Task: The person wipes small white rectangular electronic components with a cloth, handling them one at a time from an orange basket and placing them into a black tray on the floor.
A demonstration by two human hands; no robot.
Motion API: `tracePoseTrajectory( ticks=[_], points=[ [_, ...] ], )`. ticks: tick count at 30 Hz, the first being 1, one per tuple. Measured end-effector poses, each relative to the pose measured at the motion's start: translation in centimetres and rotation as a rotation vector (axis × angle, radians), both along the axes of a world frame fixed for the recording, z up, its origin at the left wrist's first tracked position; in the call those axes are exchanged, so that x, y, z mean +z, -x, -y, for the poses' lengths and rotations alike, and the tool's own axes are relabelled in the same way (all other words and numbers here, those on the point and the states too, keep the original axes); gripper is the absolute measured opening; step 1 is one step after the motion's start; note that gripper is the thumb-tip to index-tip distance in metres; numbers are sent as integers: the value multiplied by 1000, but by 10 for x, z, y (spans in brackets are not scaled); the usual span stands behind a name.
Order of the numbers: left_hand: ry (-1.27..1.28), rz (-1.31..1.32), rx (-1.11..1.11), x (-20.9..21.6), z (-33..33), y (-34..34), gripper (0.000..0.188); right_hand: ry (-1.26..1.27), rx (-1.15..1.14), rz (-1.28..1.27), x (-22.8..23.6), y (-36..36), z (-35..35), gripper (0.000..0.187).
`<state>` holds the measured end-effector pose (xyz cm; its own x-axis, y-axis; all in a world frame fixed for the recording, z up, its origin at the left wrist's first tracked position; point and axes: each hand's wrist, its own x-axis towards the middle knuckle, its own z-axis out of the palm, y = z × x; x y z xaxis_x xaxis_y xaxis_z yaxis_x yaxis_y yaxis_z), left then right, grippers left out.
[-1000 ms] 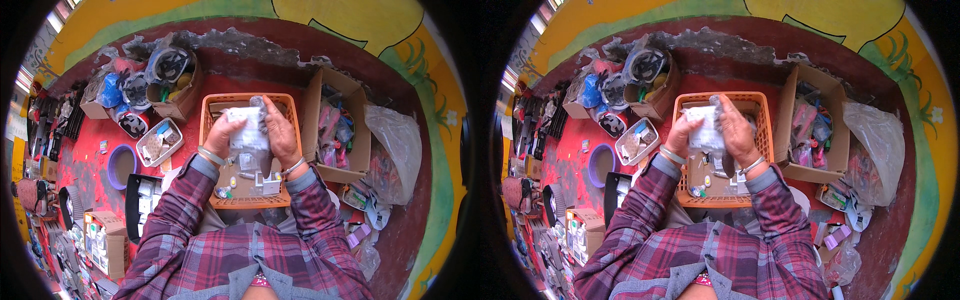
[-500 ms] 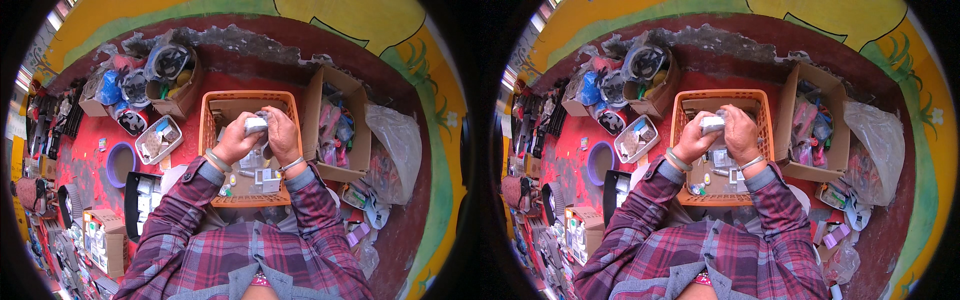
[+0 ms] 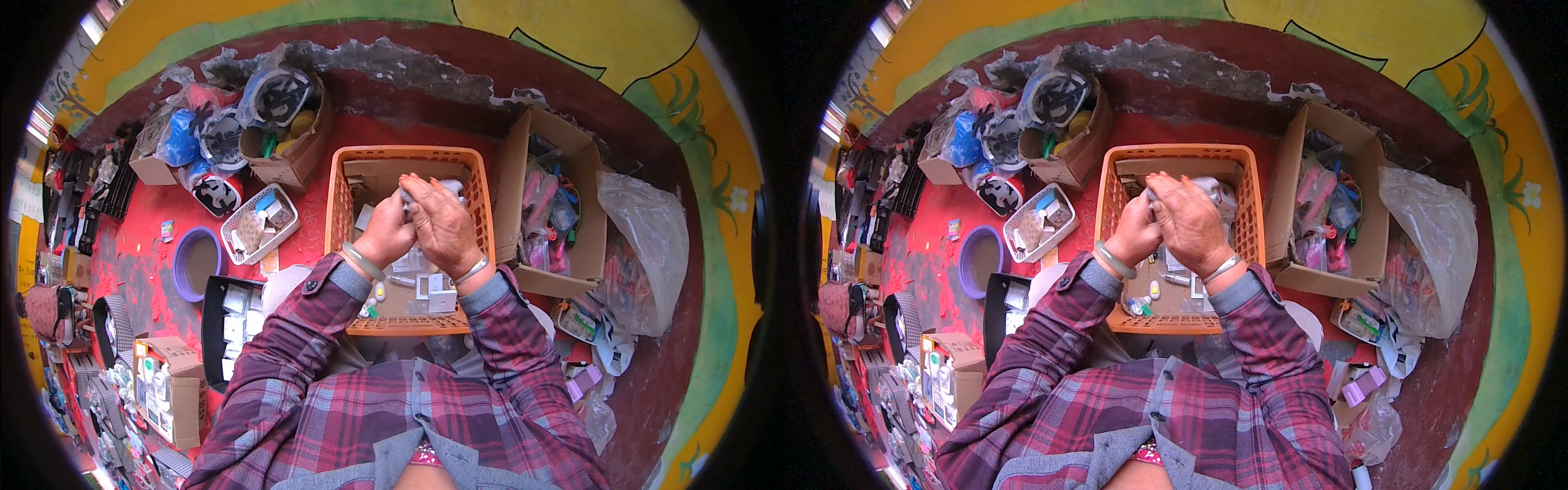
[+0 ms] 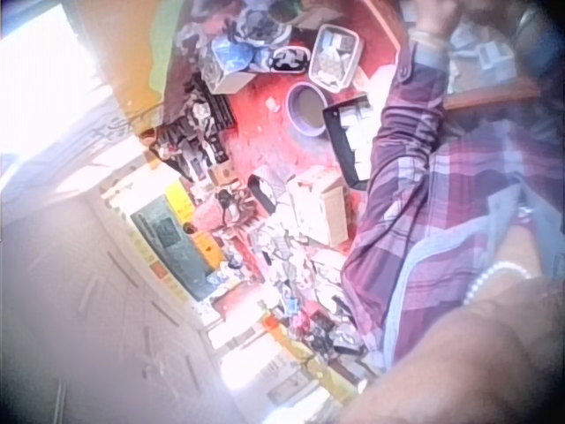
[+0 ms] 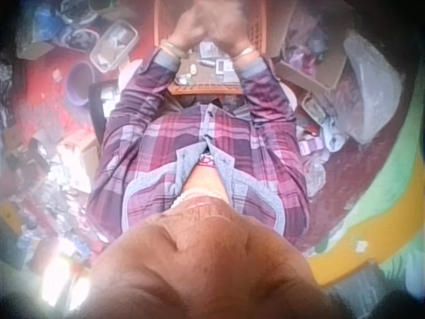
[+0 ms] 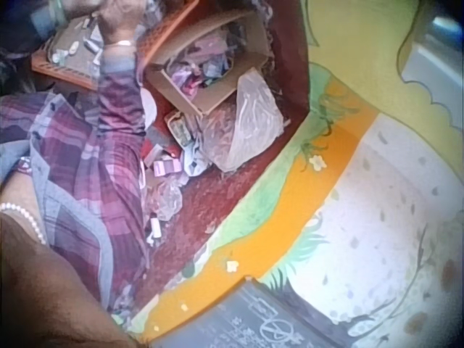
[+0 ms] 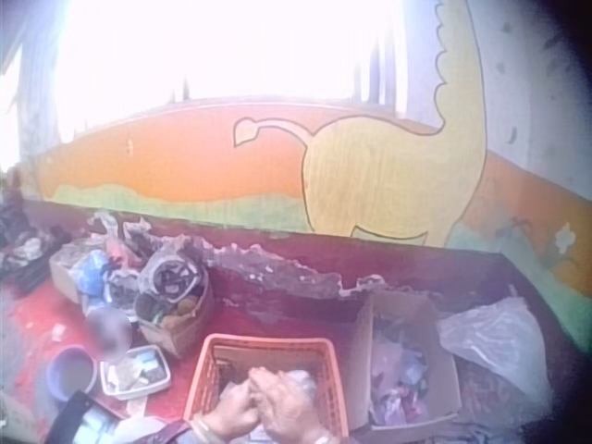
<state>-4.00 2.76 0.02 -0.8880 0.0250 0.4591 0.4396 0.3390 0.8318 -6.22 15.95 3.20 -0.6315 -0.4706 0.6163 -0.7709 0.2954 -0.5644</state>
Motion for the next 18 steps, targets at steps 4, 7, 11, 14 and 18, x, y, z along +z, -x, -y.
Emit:
tracePoseTrajectory(
  ticks=[4, 7, 11, 14, 18],
  points=[
    [-60, 145, 30, 4, 2, -4, 31, -74, -95, -34, -11, 12, -7, 32],
    [-51, 140, 48, 9, 4, -7, 28, -29, -82, 137, -12, 14, -12, 32],
    [-76, 86, 18, 17, 7, -10, 28, 69, -147, 335, -22, 22, -15, 37],
    [-88, 14, -17, 19, 8, -11, 28, 226, -132, 594, -41, 39, -24, 39],
    [105, -282, 53, 20, 14, -2, 34, 480, -154, 991, -42, 49, -40, 37]
  ],
)
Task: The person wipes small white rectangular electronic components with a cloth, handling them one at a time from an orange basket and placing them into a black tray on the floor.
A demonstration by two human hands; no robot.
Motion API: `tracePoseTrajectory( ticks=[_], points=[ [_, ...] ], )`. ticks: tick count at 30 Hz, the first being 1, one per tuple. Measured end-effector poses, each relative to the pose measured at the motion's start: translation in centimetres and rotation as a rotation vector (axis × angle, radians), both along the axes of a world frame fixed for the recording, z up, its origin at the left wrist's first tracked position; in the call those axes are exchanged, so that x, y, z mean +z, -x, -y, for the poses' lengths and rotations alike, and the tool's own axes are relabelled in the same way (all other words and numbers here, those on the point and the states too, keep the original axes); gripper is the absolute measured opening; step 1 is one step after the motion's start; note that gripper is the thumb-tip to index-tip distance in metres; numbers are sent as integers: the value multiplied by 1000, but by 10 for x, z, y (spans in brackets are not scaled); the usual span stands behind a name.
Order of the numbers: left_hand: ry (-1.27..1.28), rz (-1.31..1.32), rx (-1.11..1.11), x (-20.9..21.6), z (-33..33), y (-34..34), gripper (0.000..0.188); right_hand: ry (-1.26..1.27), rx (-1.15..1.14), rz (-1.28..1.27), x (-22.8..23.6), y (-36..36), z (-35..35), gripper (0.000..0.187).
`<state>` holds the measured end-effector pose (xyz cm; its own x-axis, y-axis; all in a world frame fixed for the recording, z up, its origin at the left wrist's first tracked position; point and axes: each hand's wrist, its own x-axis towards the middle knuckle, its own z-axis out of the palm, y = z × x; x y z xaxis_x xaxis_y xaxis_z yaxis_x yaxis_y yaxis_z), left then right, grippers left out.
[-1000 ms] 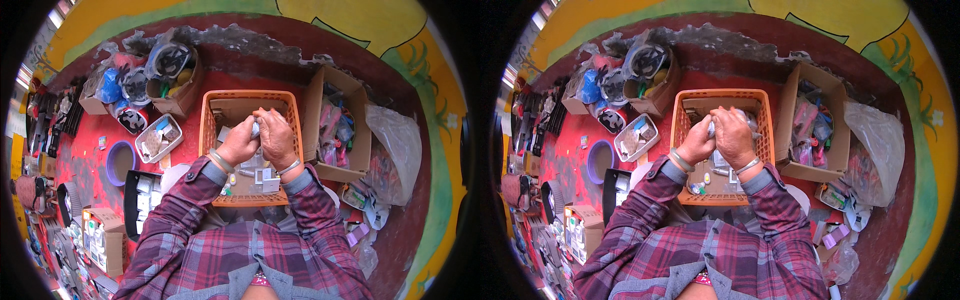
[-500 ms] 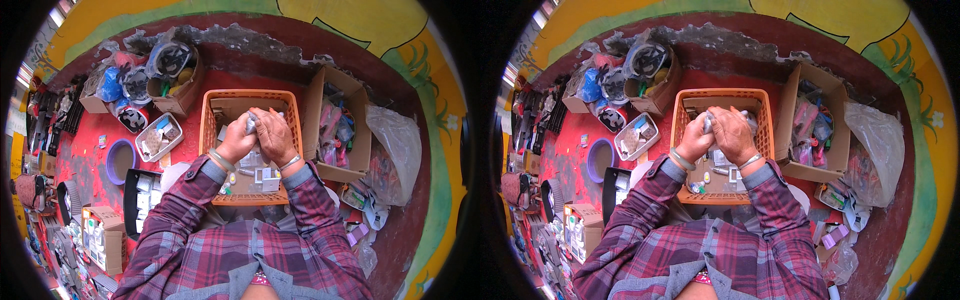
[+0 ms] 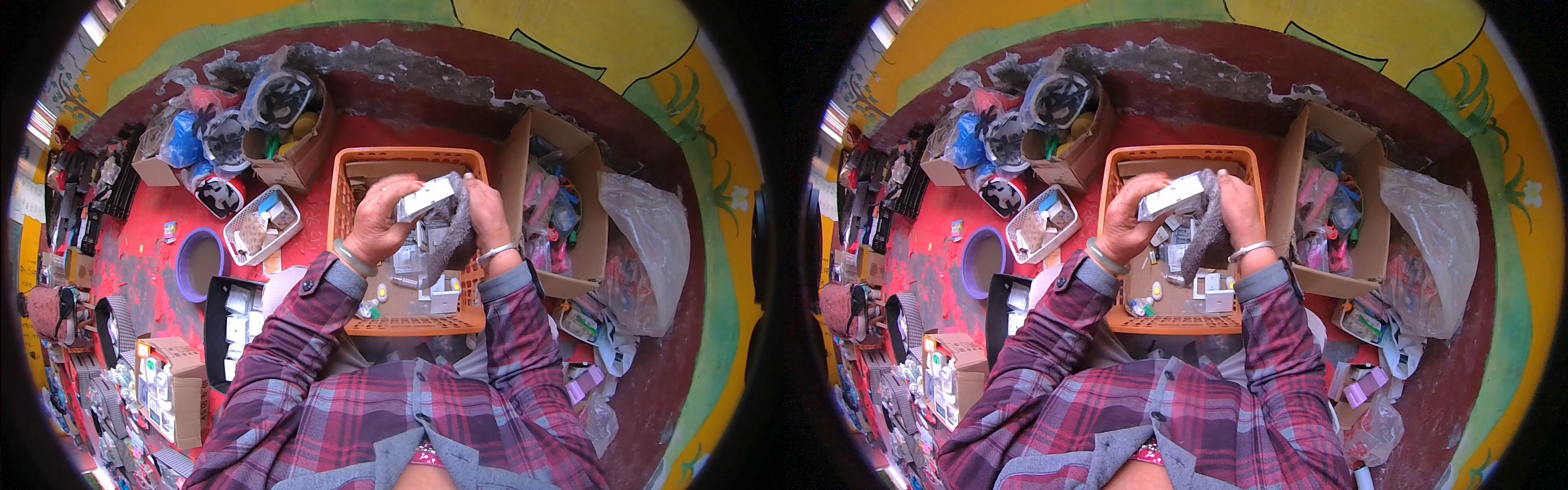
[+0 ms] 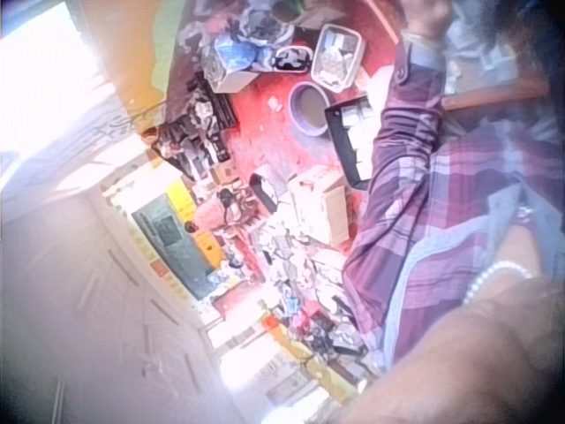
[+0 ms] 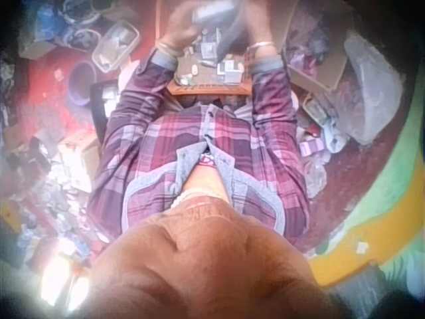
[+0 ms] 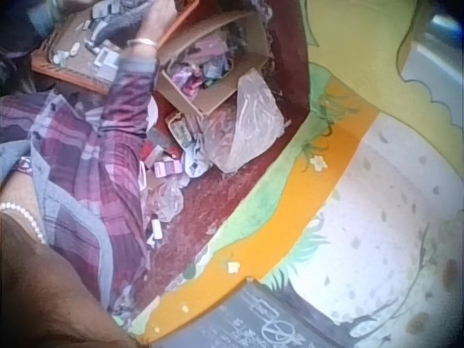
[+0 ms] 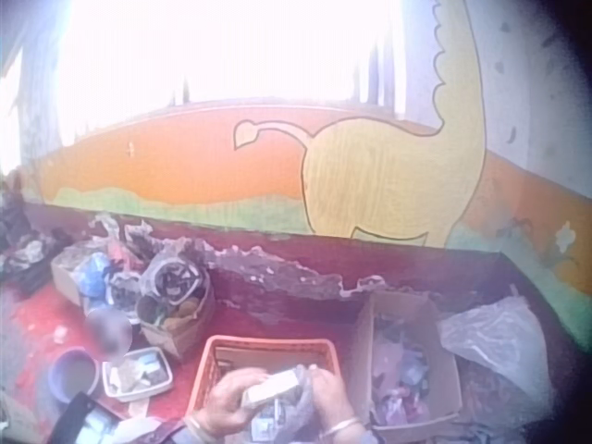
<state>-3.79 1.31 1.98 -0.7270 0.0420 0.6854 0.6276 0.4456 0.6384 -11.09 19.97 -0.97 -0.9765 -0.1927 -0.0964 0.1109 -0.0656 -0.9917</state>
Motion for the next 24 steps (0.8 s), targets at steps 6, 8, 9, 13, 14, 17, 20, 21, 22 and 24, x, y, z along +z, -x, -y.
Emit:
tracePoseTrajectory(
  ticks=[6, 8, 9, 13, 14, 17, 20, 21, 22, 24],
  points=[
    [242, -85, 153, -5, -2, -3, 40, 705, 155, 495, 20, -8, -1, 41],
    [283, -47, 82, -5, -1, -2, 43, 754, 221, 571, 25, -14, 5, 35],
    [295, -41, 115, -5, -3, -2, 46, 775, 207, 574, 22, -13, 4, 34],
    [164, -12, 240, -3, -7, -3, 71, 811, 163, 493, 7, -10, 5, 30],
    [43, 2, 289, -6, -7, -1, 74, 798, 138, 438, 10, -12, 7, 30],
    [-786, 323, -2, -6, -9, 3, 66, 767, 99, 304, 14, -14, 9, 30],
    [-1376, 650, -486, -14, -3, 9, 64, 716, 112, 262, 15, -16, 14, 31],
    [-1394, 677, -568, -15, -6, 10, 65, 692, 133, 253, 13, -17, 17, 32],
    [-1412, 705, -650, -13, -8, 10, 67, 669, 152, 246, 11, -19, 20, 32],
    [-1505, 723, -705, -12, -7, 9, 64, 604, 204, 260, 13, -26, 26, 34]
  ],
)
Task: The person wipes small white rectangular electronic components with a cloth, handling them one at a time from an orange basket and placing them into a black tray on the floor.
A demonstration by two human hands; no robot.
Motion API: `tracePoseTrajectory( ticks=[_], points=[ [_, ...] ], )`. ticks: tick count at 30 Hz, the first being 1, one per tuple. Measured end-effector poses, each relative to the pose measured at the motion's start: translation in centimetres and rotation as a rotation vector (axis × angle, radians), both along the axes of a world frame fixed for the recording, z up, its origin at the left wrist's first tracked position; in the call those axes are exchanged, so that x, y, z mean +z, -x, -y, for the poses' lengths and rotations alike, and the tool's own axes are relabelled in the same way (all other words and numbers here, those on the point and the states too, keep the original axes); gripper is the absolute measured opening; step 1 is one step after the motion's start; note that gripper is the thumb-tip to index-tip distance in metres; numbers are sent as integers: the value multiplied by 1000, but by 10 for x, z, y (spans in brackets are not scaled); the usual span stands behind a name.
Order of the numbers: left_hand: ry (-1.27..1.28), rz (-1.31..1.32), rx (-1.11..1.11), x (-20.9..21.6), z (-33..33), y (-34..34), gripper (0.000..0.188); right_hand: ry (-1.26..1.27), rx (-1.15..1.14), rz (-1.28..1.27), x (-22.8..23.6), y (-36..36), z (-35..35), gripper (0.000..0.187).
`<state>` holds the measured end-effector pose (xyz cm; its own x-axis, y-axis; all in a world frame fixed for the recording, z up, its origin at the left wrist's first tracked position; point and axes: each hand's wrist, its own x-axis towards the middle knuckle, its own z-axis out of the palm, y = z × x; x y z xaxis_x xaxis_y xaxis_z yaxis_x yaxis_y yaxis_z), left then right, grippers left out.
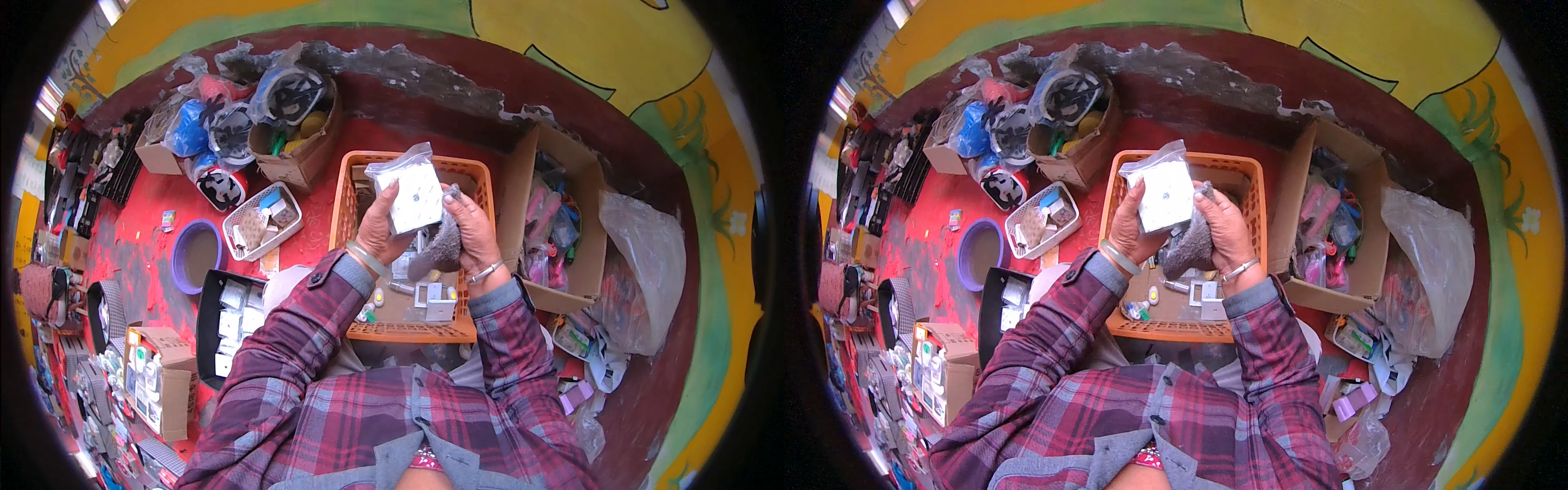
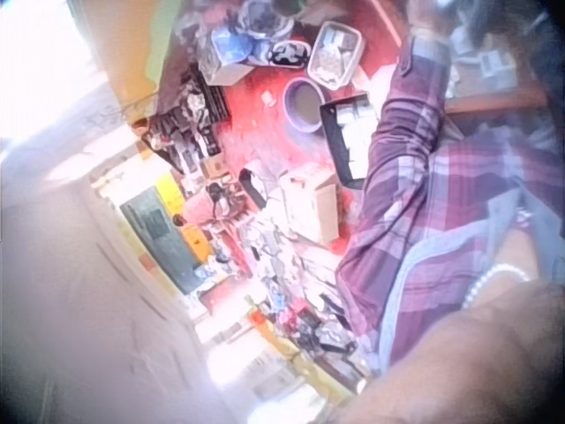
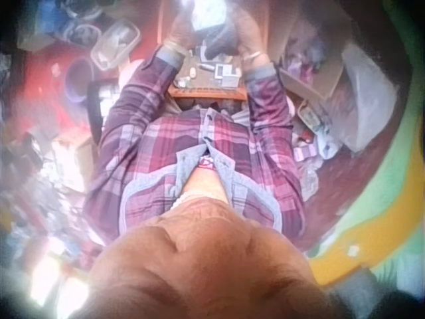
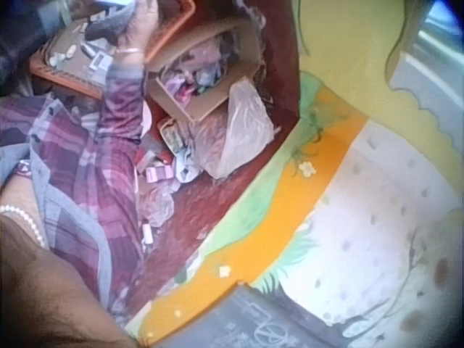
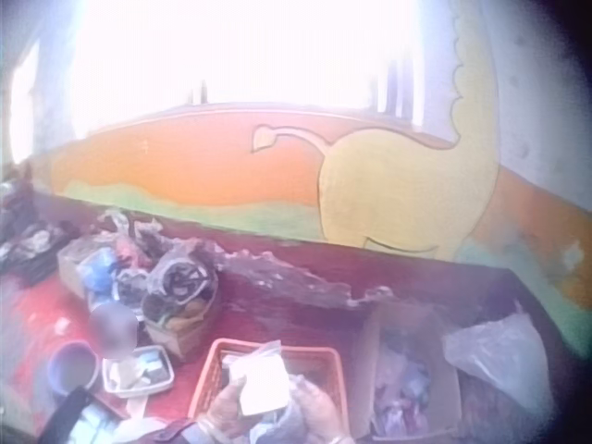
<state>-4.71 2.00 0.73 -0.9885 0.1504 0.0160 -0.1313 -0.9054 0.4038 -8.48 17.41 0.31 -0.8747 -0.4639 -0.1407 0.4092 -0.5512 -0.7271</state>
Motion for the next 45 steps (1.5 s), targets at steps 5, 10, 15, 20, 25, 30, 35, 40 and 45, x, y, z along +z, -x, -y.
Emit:
tracePoseTrajectory(
  ticks=[5, 10, 15, 20, 25, 30, 35, 40, 45],
  points=[
    [-53, -10, -10, -2, 12, -1, 62, -296, 135, -179, 27, 6, -19, 34],
    [29, 14, -35, 5, 11, -5, 67, -88, -394, -244, 50, 21, -45, 33],
    [-57, 29, -52, 4, 2, -4, 73, 70, -507, -504, 82, -18, -4, 38],
    [-19, 95, -3, -4, 5, -1, 79, -1013, -119, -1277, 28, -23, 15, 45],
    [-79, 137, -34, -4, 4, -2, 73, -1009, -125, -1266, 27, -33, 24, 59],
    [-154, 114, -145, -10, 3, -5, 68, -1082, -222, -1378, 22, -34, 27, 56],
    [44, 51, -11, 7, -1, -7, 65, -856, -364, -1199, 5, -23, 24, 46],
    [61, 30, 6, 6, 2, -4, 62, -792, -360, -1064, 4, -31, 25, 44],
    [-179, -26, -271, -40, 11, 8, 62, -838, -320, -1400, 21, -39, 28, 42]
  ],
)
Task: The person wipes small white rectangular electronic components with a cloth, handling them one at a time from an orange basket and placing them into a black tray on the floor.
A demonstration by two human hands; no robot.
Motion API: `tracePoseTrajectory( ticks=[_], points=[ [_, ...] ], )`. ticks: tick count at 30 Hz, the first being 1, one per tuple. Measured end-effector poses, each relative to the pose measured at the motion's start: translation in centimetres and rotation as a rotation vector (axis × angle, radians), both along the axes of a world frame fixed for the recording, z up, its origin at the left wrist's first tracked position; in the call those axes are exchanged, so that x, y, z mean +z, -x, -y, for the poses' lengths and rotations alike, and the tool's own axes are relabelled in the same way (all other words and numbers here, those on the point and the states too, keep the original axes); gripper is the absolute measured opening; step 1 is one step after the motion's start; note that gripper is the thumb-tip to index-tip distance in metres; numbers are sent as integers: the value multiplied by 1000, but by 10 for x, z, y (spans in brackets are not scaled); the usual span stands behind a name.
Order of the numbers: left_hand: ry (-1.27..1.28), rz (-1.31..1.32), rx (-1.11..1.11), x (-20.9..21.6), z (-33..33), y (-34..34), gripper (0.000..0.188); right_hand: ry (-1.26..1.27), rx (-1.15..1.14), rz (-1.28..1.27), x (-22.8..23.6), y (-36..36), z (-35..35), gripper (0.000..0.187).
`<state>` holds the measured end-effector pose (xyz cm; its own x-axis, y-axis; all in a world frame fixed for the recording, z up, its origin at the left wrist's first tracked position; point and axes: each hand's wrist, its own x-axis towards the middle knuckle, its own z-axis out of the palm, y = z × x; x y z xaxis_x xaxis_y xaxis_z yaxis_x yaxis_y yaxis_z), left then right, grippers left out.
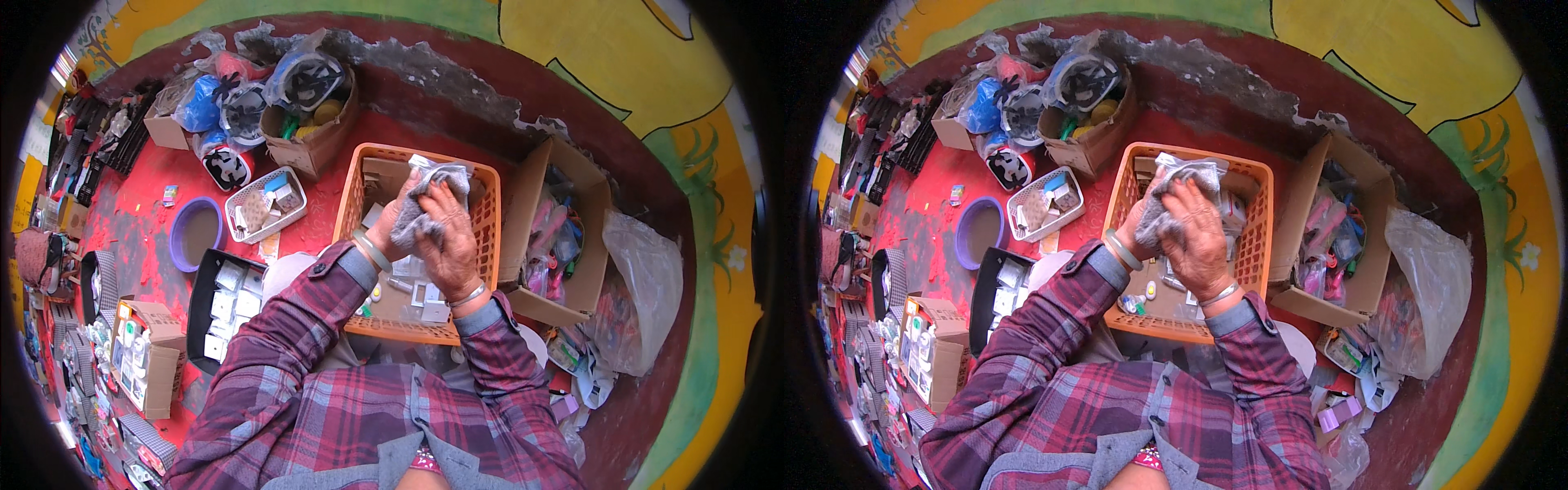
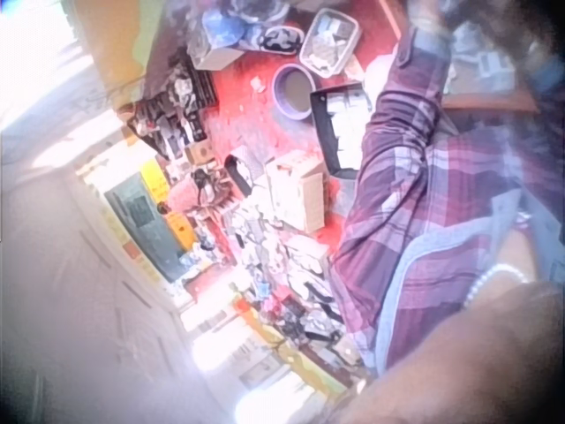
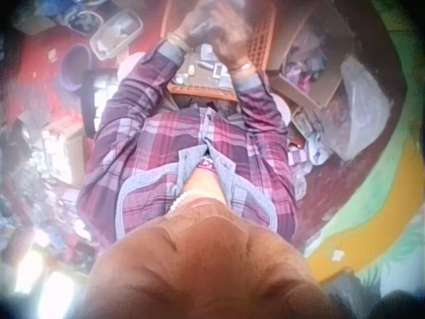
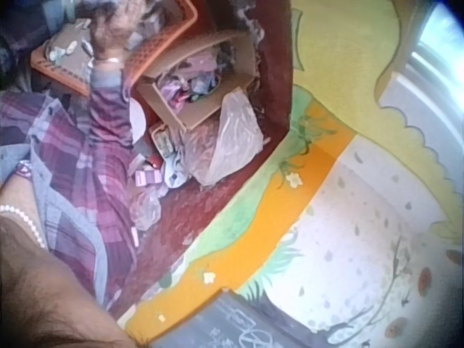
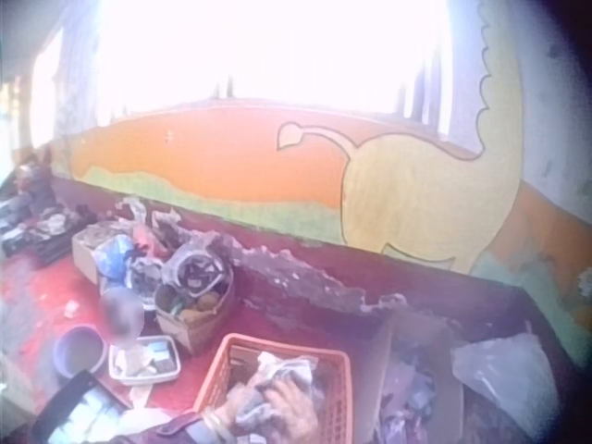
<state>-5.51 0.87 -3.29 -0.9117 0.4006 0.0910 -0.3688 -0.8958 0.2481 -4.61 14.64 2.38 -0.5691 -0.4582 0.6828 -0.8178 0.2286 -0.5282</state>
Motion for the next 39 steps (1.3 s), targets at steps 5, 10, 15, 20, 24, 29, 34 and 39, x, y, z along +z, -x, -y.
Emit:
tracePoseTrajectory(
  ticks=[5, 10, 15, 20, 24, 29, 34, 39],
  points=[
    [441, -41, 43, 42, -12, -19, 65, 253, -169, 320, -7, 26, -15, 35],
    [499, -66, -58, 52, -1, -22, 66, 741, -72, 1040, -1, 53, -54, 35],
    [638, -54, -173, 54, 9, -24, 60, 1082, 339, 1162, 36, 54, -74, 53],
    [759, -118, -364, 49, 14, -28, 67, 861, 477, 1154, 29, 45, -65, 63],
    [826, 1, -398, 49, 14, -31, 58, 575, 650, 1268, 21, 37, -62, 69],
    [819, -15, -380, 50, 10, -30, 45, 321, 563, 1283, 17, 35, -52, 75],
    [796, -153, -330, 38, 10, -28, 43, 254, 466, 1193, 22, 28, -45, 56],
    [753, -135, -400, 37, 13, -28, 50, 261, 202, 823, 10, 19, -35, 23]
  ],
)
